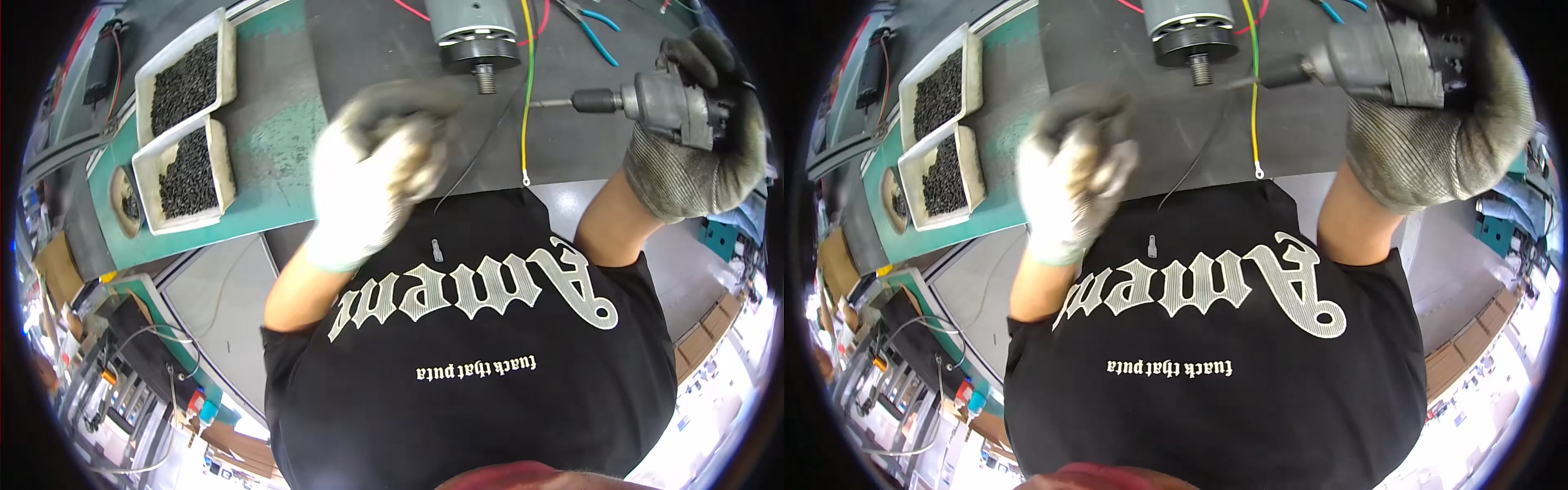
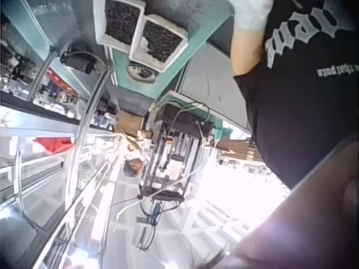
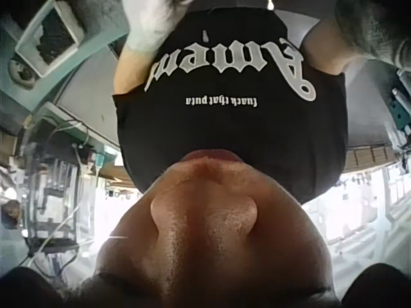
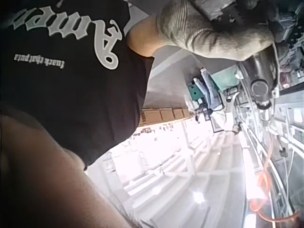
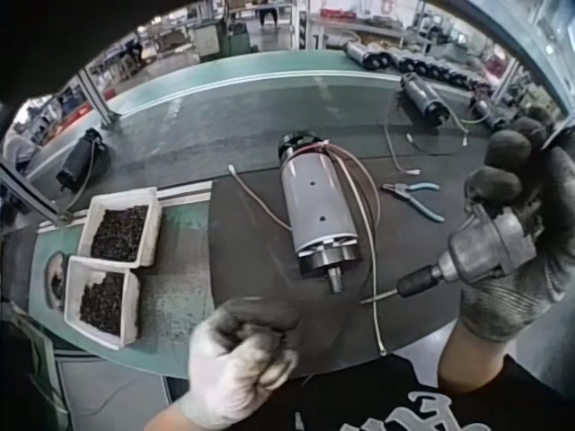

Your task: Assembling fan blades and housing components onto electric motors using an electric screwdriver and pliers at a factory workstation.

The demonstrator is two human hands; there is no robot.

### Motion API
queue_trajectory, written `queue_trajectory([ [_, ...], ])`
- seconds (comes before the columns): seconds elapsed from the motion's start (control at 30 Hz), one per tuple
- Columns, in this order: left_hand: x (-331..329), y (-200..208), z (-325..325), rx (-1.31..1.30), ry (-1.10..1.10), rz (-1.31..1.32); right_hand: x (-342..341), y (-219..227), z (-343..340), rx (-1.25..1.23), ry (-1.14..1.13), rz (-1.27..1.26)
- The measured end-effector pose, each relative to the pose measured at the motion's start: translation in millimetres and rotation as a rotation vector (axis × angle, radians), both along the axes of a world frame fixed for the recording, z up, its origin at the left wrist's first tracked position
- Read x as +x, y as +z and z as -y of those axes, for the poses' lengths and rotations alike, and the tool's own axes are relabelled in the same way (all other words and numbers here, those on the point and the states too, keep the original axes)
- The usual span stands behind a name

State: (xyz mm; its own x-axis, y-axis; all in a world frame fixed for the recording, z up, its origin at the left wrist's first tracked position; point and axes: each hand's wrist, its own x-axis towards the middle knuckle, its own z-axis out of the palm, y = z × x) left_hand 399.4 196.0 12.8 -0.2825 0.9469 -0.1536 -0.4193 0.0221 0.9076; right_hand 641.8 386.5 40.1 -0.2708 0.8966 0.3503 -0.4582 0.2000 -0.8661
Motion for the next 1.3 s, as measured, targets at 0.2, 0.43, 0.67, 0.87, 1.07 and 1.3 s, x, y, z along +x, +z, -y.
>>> queue_trajectory([
  [0.2,47.5,-32.0,-42.3,0.351,-0.116,0.757,14.2,3.7,-0.6,0.012,0.052,-0.023],
  [0.43,55.3,-33.7,-41.5,0.294,-0.05,0.783,-10.1,8.9,12.0,-0.06,0.181,-0.112],
  [0.67,57.1,-30.8,-40.8,0.196,0.033,0.639,-35.5,8.7,17.4,-0.137,0.344,-0.195],
  [0.87,56.6,-32.2,-44.9,0.19,0.041,0.599,-38.3,6.2,6.3,-0.182,0.449,-0.262],
  [1.07,60.3,-26.0,-45.0,0.151,0.053,0.497,-41.9,6.3,6.1,-0.227,0.553,-0.317],
  [1.3,59.7,-52.3,-38.2,-0.08,-0.133,0.885,-77.6,7.1,37.4,-0.159,0.021,-0.415],
])
